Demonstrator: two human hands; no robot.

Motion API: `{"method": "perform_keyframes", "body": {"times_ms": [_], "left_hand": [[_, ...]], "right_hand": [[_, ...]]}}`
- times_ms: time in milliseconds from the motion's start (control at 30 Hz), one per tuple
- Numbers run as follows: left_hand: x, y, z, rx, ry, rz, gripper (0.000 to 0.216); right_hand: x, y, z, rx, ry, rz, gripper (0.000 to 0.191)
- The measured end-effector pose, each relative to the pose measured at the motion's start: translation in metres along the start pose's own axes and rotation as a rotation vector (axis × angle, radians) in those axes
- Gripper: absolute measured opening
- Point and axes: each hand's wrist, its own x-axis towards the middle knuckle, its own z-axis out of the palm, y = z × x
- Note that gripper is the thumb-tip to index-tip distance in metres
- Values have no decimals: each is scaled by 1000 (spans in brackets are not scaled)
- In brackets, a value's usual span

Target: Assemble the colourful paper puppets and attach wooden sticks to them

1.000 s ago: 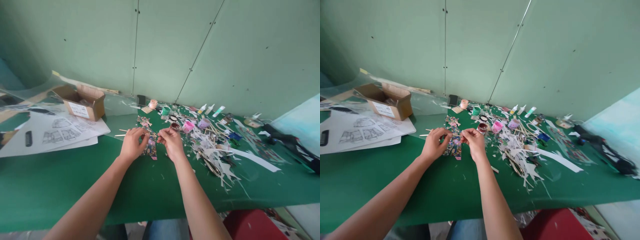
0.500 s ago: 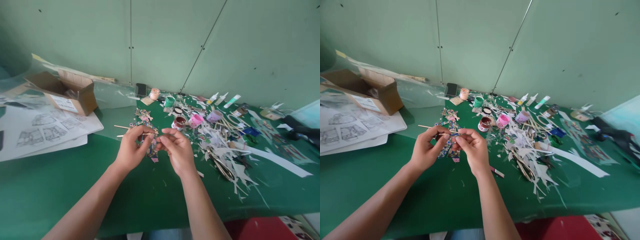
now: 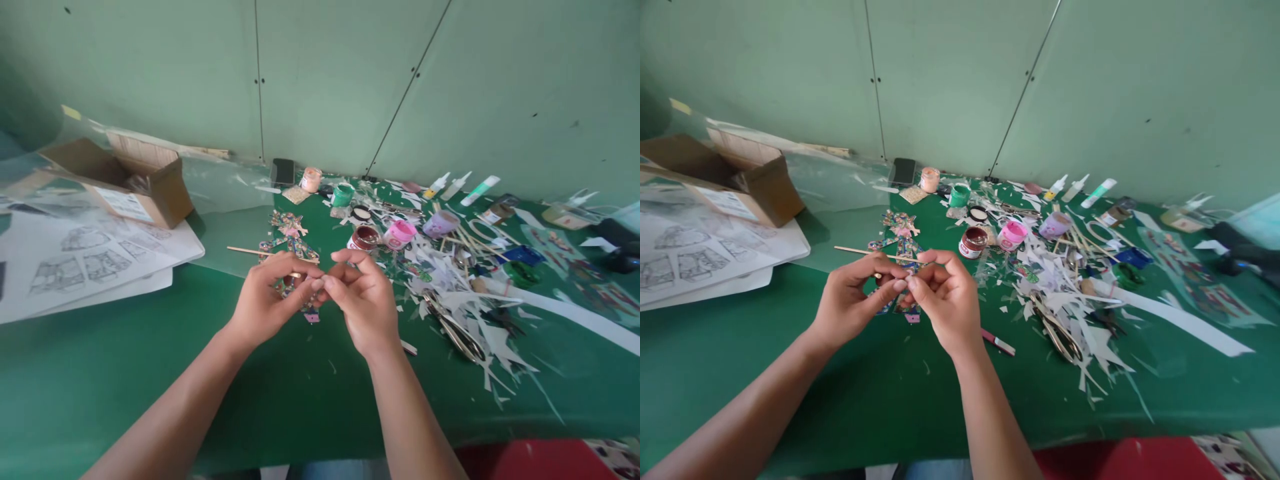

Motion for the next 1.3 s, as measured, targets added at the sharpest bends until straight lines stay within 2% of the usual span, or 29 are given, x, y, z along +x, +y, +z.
{"method": "perform_keyframes", "body": {"times_ms": [133, 267, 467, 633, 867, 1000, 1300], "left_hand": [[1, -1, 0, -25, -14, -11, 18], [1, -3, 0, -29, -21, 60, 15], [0, -3, 2, 20, 14, 84, 14], [-1, -3, 2, -7, 85, 129, 8], [-1, -5, -2, 114, 54, 194, 14], [0, -8, -5, 229, 31, 253, 14], [-1, -8, -5, 212, 35, 267, 8]], "right_hand": [[0, 0, -1, -9, -7, 0, 27], [0, -1, -2, 14, -24, 8, 20], [1, 1, -1, 3, 29, 28, 21], [0, 1, -2, 14, -12, 108, 22], [1, -1, -4, 28, -65, 203, 22], [1, -4, -3, 6, -77, 166, 25], [0, -4, -2, -64, -90, 84, 29]]}}
